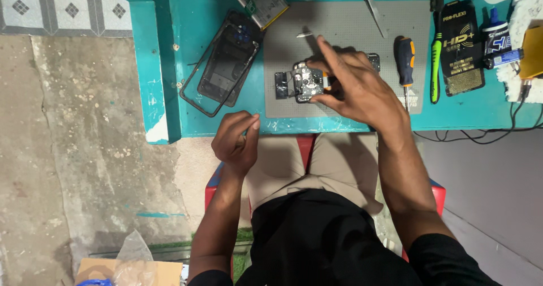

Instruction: The person disassembles and reassembles internal components of a mobile phone using a screwdriver to manipulate connectors and small parts on the logic board.

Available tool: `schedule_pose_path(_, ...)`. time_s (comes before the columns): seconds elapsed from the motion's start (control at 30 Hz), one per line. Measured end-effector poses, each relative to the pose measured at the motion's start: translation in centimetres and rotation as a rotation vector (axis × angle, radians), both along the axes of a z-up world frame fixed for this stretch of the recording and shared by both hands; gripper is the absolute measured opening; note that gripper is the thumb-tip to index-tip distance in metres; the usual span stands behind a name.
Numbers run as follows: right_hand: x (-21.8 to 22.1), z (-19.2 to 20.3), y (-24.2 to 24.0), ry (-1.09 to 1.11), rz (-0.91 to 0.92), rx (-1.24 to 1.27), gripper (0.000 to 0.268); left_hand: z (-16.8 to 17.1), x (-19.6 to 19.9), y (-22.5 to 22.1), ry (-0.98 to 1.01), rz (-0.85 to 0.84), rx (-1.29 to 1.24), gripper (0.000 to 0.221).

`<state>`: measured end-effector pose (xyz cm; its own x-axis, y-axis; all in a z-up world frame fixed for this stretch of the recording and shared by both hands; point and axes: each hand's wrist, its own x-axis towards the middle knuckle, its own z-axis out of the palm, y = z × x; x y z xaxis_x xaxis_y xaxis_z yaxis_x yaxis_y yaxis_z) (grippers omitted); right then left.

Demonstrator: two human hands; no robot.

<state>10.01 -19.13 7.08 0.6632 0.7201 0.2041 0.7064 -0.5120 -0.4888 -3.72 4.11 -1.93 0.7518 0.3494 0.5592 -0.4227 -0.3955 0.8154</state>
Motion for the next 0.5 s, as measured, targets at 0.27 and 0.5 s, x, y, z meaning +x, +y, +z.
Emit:
schedule_pose_path(0.27, -0.2, 0.7, 0.7, 0.016, -0.042, 0.011, 0.066, 0.1, 0.1, 0.0, -0.022, -0.009, 0.013, 0.018)
schedule_pose_path(0.5, 0.0, 1.2, 0.9, 0.013, -0.019, 0.048, 0.042, 0.5, 0.2, 0.0, 0.011, -0.024, 0.026, 0.018)
